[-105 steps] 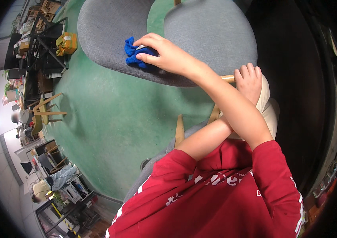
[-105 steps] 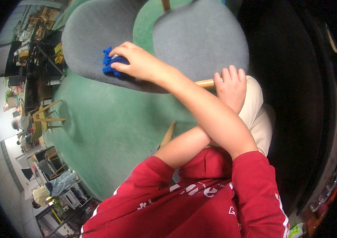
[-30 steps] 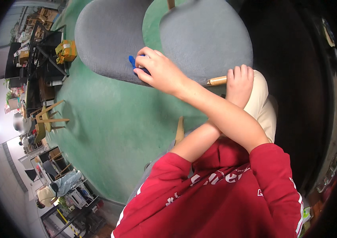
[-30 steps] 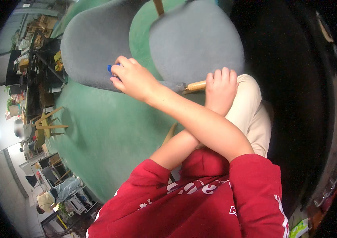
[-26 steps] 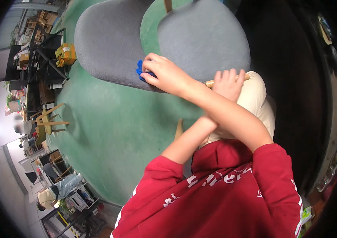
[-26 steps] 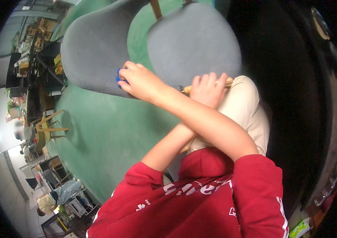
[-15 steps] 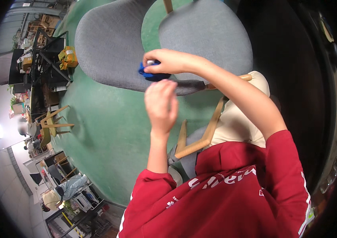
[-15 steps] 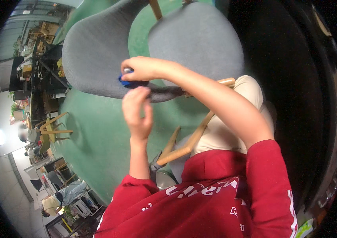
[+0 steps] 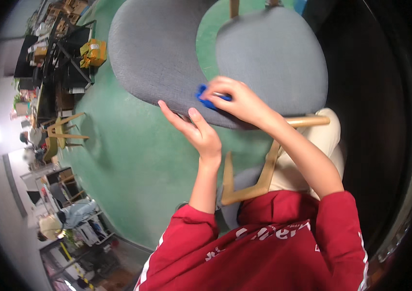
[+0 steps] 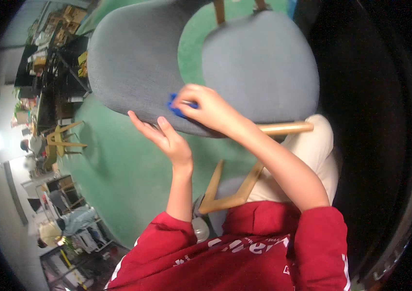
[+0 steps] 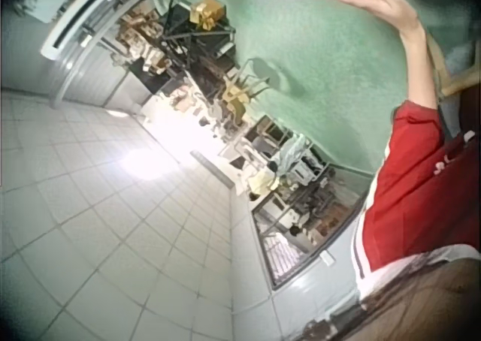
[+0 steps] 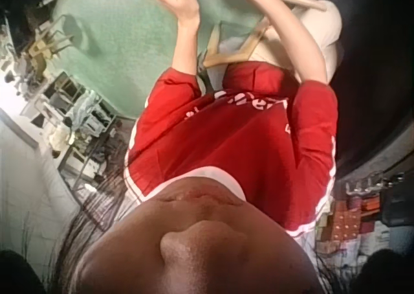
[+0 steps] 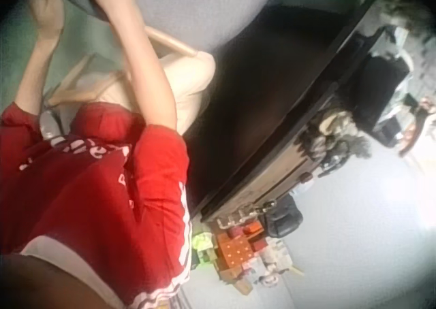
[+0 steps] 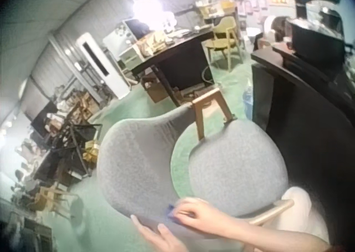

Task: Cleaning glass cups on a tea tray and wiping down the wooden parts of a chair with a blue cloth.

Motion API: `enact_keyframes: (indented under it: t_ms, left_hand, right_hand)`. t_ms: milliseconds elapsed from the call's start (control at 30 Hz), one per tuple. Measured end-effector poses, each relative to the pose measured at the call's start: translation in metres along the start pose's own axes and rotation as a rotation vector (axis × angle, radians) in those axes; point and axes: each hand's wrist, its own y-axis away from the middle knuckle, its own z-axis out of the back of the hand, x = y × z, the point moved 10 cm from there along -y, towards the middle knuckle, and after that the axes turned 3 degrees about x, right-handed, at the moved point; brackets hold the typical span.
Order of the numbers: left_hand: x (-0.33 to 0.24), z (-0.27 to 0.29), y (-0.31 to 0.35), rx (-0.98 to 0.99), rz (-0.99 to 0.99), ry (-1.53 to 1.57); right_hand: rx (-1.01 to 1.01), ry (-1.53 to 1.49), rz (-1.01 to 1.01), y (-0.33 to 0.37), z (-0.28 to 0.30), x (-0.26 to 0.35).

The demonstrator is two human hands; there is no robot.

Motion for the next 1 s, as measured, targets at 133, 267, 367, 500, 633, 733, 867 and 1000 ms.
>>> enact_keyframes:
  t_ms: [133, 267, 367, 500, 633, 733, 867, 1000]
  left_hand:
    - [0.008, 0.006, -0.011, -0.105, 0.036, 0.280]
    - [0.022, 0.001, -0.008, -0.067, 0.043, 0.262]
    - [0.038, 0.020, 0.006, -0.127, 0.059, 0.178]
    - [0.023, 0.011, 0.006, -0.071, 0.054, 0.093]
    - [0.019, 0.012, 0.006, -0.096, 0.084, 0.176]
    - [0.020, 0.011, 0.005, -0.115, 0.082, 0.178]
    - [0.025, 0.004, 0.005, -0.100, 0.076, 0.165]
    - [0.024, 0.008, 0.002, -0.096, 0.052, 0.143]
  right_hand:
    - [0.139, 0.107, -0.152, 0.008, 0.010, -0.010]
    - [0.030, 0.011, -0.051, -0.020, 0.006, 0.019]
    - [-0.044, -0.079, 0.058, -0.054, -0.018, 0.052]
    - [-0.209, -0.239, 0.181, -0.083, -0.006, 0.077]
    - [-0.178, 0.020, 0.223, -0.069, -0.008, 0.065]
    - [-0.080, 0.133, 0.065, -0.043, -0.004, 0.028]
    - [0.063, 0.079, -0.089, -0.025, 0.001, 0.000]
    - [0.104, -0.007, -0.100, -0.024, 0.000, 0.002]
